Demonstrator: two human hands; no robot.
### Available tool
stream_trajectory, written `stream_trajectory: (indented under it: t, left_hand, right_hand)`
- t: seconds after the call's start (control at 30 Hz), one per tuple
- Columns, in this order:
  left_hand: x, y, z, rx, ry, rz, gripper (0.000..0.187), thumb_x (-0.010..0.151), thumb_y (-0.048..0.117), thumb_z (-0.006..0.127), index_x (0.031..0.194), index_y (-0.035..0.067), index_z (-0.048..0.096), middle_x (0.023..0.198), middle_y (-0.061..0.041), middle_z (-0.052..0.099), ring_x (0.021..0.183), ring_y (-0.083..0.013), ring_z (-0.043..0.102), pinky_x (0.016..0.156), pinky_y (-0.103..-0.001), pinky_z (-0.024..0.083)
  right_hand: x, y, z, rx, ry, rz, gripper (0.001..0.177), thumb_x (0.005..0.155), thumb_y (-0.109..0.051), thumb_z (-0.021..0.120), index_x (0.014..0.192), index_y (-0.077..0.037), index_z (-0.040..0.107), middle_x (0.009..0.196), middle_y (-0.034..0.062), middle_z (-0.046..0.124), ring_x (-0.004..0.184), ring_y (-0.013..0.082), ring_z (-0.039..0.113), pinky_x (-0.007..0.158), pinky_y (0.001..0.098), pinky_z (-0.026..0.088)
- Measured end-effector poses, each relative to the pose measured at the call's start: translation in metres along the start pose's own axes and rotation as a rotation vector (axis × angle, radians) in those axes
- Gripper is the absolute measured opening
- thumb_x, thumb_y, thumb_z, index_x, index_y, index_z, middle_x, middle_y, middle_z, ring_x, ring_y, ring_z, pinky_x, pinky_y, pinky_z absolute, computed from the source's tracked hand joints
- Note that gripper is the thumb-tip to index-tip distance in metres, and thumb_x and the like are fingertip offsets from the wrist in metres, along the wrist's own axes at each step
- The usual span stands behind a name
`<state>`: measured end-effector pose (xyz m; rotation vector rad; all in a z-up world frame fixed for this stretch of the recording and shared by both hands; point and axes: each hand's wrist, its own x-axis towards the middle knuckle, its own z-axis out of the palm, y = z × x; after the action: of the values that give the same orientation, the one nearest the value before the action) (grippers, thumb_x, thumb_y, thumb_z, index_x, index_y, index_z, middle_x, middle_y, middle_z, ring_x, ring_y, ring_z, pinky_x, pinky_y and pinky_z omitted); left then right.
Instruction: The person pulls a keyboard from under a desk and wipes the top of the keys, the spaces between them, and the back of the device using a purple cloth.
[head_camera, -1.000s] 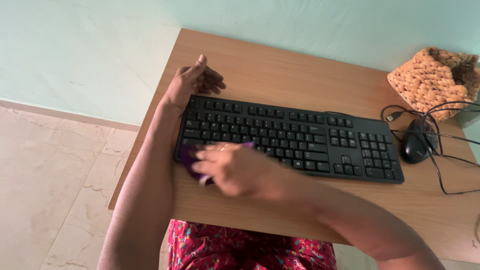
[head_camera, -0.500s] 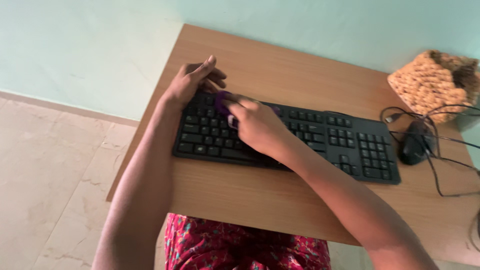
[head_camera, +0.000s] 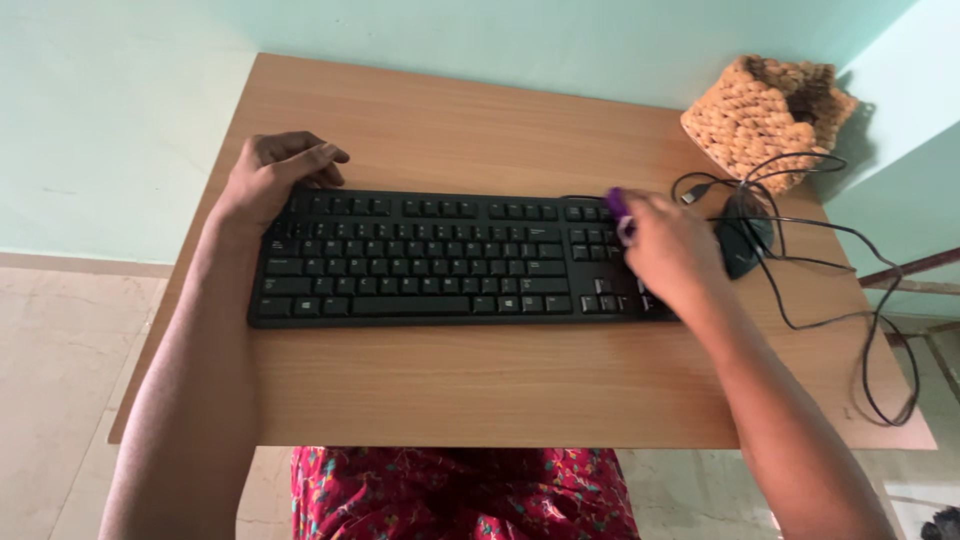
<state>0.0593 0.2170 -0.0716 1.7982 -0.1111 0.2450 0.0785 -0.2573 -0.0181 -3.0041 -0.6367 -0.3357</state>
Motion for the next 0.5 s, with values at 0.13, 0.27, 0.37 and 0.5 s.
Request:
stream_trajectory:
  t: [0.13,0.27,0.37,0.5]
  left_hand:
    - [-0.004,0.007,0.002,0.014,0.021,-0.031,0.032,0.096,0.031,0.07,0.105,0.001,0.077,0.085,-0.009,0.075,0.079,-0.0145,0.069,0.076,-0.028,0.055]
    - [-0.004,0.007,0.003,-0.005,0.022,-0.025,0.032,0.096,0.031,0.07,0.106,0.001,0.077,0.084,-0.009,0.074,0.078,-0.0144,0.068,0.075,-0.027,0.054]
    - [-0.002,0.004,0.003,-0.002,0.007,-0.005,0.033,0.096,0.03,0.07,0.107,0.0,0.077,0.084,-0.009,0.075,0.079,-0.0141,0.068,0.076,-0.027,0.054]
    - [-0.001,0.002,0.002,-0.01,-0.015,0.03,0.033,0.095,0.029,0.069,0.108,0.0,0.076,0.086,-0.009,0.075,0.081,-0.0138,0.068,0.077,-0.027,0.054]
  right_hand:
    - [-0.012,0.026,0.001,-0.074,0.056,0.094,0.043,0.086,-0.005,0.062,0.128,-0.006,0.066,0.12,0.0185,0.069,0.098,0.0406,0.07,0.086,0.0496,0.057]
    - [-0.021,0.002,0.012,-0.176,-0.087,0.124,0.03,0.094,-0.009,0.06,0.122,-0.002,0.067,0.12,0.0193,0.071,0.103,0.0379,0.072,0.093,0.0477,0.059]
    - [-0.033,-0.024,0.024,-0.032,0.319,-0.268,0.052,0.077,-0.005,0.061,0.128,0.004,0.065,0.121,0.0279,0.068,0.104,0.0421,0.069,0.088,0.0479,0.056]
    - [-0.018,0.004,0.008,-0.036,0.098,0.034,0.045,0.08,-0.003,0.061,0.124,-0.001,0.066,0.116,0.0221,0.071,0.099,0.0409,0.069,0.087,0.0501,0.056]
